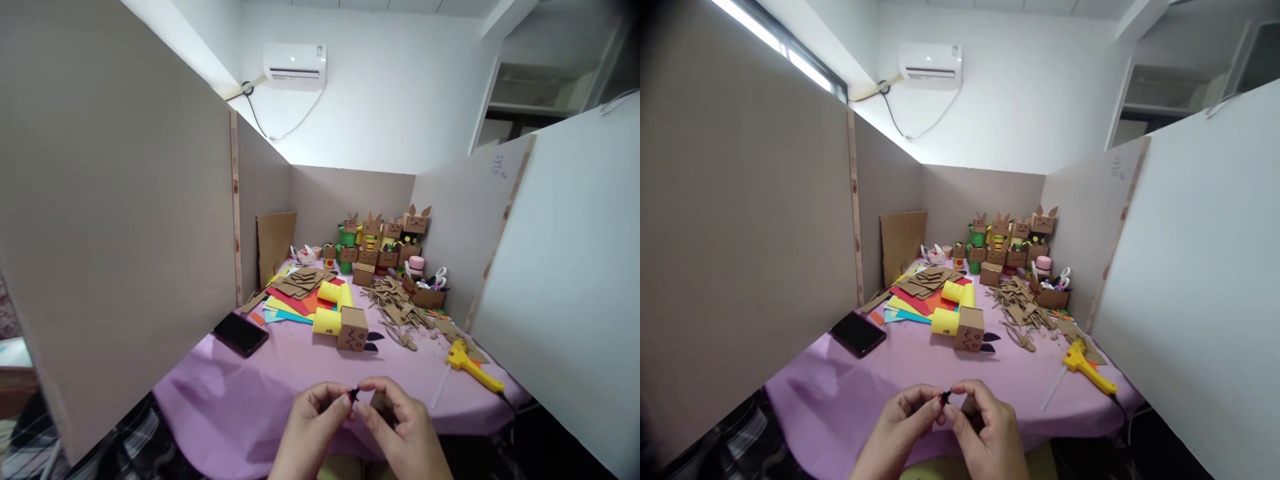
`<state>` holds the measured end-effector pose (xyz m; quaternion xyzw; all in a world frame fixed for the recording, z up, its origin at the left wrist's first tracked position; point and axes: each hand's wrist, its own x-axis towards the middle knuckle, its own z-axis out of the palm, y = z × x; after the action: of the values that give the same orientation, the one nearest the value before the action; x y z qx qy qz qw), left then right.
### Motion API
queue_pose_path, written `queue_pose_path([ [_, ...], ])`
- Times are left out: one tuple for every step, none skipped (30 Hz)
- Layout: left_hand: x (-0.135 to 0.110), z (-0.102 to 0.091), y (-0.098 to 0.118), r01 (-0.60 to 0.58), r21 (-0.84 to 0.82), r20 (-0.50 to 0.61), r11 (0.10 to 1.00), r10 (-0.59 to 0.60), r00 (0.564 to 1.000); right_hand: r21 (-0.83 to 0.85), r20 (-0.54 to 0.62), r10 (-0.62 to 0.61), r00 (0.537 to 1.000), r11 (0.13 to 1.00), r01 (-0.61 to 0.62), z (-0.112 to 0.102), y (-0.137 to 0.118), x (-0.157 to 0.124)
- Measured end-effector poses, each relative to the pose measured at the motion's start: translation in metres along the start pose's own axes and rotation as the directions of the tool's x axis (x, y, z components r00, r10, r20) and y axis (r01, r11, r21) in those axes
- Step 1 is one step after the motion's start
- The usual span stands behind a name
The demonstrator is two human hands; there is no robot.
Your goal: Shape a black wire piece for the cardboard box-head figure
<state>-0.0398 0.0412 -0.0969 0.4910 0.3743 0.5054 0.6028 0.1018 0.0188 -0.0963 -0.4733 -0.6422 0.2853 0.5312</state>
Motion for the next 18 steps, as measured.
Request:
queue_pose_path([
  [0.000,0.000,-0.001,-0.006,-0.010,0.000,1.000,0.006,1.000,-0.006,-0.019,-0.003,1.000,1.000,0.003,0.001,0.000,0.000],
  [0.000,0.001,-0.003,-0.014,-0.017,0.002,1.000,0.014,1.000,-0.004,-0.024,-0.014,1.000,1.000,0.014,0.001,-0.001,0.000],
  [0.000,0.001,-0.004,-0.022,-0.022,0.004,1.000,0.022,1.000,0.006,-0.017,-0.025,1.000,1.000,0.025,0.001,-0.001,0.000],
  [-0.001,0.001,-0.005,-0.027,-0.023,0.009,0.999,0.027,1.000,0.018,-0.004,-0.034,0.999,0.999,0.034,0.000,-0.002,0.001],
  [-0.001,0.002,-0.005,-0.029,-0.022,0.012,0.999,0.029,1.000,0.031,0.014,-0.036,0.999,0.999,0.035,-0.001,-0.002,0.002],
  [-0.001,0.002,-0.006,-0.027,-0.023,0.012,0.999,0.027,1.000,0.048,0.039,-0.026,0.999,0.999,0.024,-0.002,-0.002,0.003],
  [-0.002,0.002,-0.005,-0.023,-0.026,0.010,0.999,0.024,1.000,0.070,0.069,-0.003,0.998,0.998,-0.001,-0.003,-0.002,0.004],
  [-0.003,0.002,-0.005,-0.019,-0.026,0.004,0.999,0.019,1.000,0.095,0.101,0.029,0.994,0.995,-0.039,-0.004,-0.002,0.006],
  [-0.003,0.002,-0.004,-0.016,-0.023,0.000,1.000,0.016,1.000,0.124,0.131,0.066,0.989,0.989,-0.082,-0.005,-0.001,0.007],
  [-0.004,0.001,-0.004,-0.012,-0.019,0.002,1.000,0.012,1.000,0.157,0.156,0.104,0.982,0.979,-0.129,-0.006,0.000,0.008],
  [-0.004,0.001,-0.003,-0.010,-0.012,0.008,1.000,0.010,1.000,0.192,0.176,0.144,0.974,0.965,-0.178,-0.006,0.001,0.009],
  [-0.004,0.001,-0.002,-0.006,-0.006,0.020,1.000,0.006,1.000,0.225,0.193,0.180,0.965,0.949,-0.222,-0.006,0.002,0.009],
  [-0.005,0.000,-0.002,-0.003,-0.005,0.027,1.000,0.004,1.000,0.253,0.207,0.210,0.955,0.932,-0.260,-0.006,0.003,0.010],
  [-0.005,0.000,-0.001,0.000,-0.013,0.025,1.000,0.001,1.000,0.274,0.221,0.234,0.947,0.917,-0.290,-0.005,0.004,0.010],
  [-0.005,0.001,-0.001,0.008,-0.028,0.017,1.000,-0.008,1.000,0.289,0.233,0.247,0.941,0.906,-0.309,-0.004,0.005,0.010],
  [-0.004,0.001,0.000,0.018,-0.048,0.004,0.999,-0.018,1.000,0.295,0.241,0.249,0.938,0.902,-0.315,-0.004,0.005,0.010],
  [-0.004,0.001,0.000,0.026,-0.069,-0.013,0.997,-0.027,1.000,0.296,0.241,0.239,0.941,0.905,-0.306,-0.003,0.006,0.009],
  [-0.004,0.002,0.001,0.034,-0.085,-0.026,0.996,-0.037,0.999,0.291,0.239,0.224,0.945,0.912,-0.289,-0.003,0.006,0.009],
])
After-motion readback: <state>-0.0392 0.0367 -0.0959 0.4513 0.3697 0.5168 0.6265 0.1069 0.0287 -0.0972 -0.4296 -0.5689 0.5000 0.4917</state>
